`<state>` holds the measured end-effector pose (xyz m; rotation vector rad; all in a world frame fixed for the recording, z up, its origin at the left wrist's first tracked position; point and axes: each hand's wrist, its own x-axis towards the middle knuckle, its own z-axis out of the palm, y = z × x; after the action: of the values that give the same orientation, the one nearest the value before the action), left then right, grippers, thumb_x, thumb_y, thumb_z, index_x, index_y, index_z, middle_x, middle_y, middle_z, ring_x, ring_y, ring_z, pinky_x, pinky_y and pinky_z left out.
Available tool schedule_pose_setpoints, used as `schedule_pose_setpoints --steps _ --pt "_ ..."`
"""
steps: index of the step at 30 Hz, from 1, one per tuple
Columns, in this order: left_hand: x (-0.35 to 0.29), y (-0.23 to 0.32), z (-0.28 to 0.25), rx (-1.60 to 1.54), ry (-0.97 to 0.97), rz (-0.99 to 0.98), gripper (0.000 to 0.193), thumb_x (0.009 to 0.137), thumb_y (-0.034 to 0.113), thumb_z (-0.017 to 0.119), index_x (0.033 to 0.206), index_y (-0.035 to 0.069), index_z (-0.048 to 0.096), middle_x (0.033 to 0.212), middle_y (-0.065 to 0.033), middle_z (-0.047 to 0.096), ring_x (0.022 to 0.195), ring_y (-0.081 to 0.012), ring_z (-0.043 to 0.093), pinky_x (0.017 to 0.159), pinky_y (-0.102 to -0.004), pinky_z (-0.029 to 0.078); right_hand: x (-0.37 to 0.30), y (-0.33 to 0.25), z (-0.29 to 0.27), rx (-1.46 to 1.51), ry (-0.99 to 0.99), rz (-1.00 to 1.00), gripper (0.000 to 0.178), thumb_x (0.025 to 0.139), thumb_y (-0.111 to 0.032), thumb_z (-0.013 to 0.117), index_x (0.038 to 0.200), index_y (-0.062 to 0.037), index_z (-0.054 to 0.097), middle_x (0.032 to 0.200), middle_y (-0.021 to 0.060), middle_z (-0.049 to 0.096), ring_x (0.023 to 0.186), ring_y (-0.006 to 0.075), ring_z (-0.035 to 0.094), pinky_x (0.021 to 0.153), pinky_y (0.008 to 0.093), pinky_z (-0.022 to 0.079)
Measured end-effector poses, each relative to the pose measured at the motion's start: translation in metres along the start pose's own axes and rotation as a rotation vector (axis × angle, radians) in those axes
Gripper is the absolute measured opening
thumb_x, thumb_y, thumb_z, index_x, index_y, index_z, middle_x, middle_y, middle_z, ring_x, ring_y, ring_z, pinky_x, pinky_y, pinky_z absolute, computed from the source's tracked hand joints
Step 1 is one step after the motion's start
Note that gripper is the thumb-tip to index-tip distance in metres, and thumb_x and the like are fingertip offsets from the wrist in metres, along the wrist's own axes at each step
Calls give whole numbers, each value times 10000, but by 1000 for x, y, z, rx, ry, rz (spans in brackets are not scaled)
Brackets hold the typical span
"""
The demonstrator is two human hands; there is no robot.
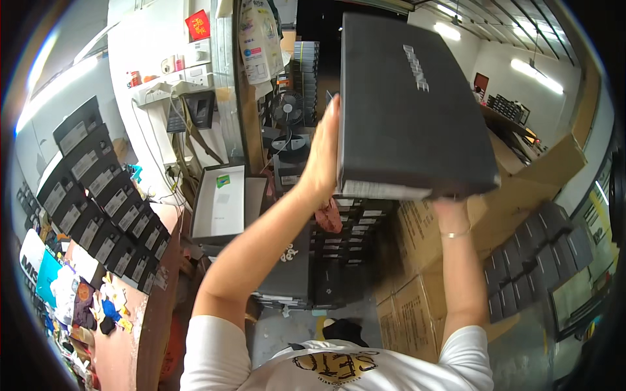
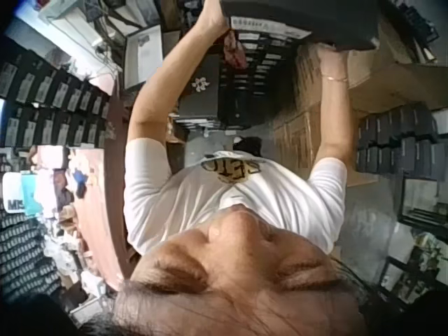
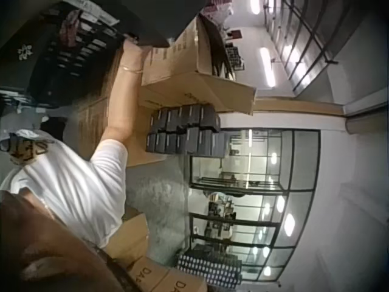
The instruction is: Pack shoes into boxes and apply product labels at a workstation.
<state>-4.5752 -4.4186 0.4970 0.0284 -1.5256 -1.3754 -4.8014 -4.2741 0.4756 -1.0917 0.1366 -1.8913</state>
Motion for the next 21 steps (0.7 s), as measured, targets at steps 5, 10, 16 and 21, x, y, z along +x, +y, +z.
schedule_pose_setpoints --steps 5,10,16,21 --pt "121 12 2 -165 61 -46 681 960 570 313 1317 4 437 1240 -142 537 1100 -227 539 965 -345 427 161 3 -86 -58 -90 31 391 924 -367 482 1166 -66 543 1179 74 572 1098 241 529 977 407 412" --pt "217 -32 -13 -271 217 -265 741 909 665 312 1330 69 444 1274 -151 529 1136 -291 540 956 -427 445 277 22 -138 -90 322 194 332 917 -352 527 1119 -94 582 1102 40 608 1033 213 571 896 378 470" --pt "252 -148 -79 -123 214 -433 821 864 739 285 1410 132 374 1385 -105 451 1266 -250 421 1035 -433 333 305 68 -199 -178 338 307 560 911 -531 492 1277 -109 519 1255 48 548 1148 208 500 986 380 393" --pt "196 -157 -88 143 329 -372 849 887 719 250 1479 112 224 1426 -113 376 1322 -229 330 1077 -447 246 276 56 -191 -375 444 118 799 893 -671 372 1415 -67 330 1394 94 410 1282 266 362 1067 441 267"
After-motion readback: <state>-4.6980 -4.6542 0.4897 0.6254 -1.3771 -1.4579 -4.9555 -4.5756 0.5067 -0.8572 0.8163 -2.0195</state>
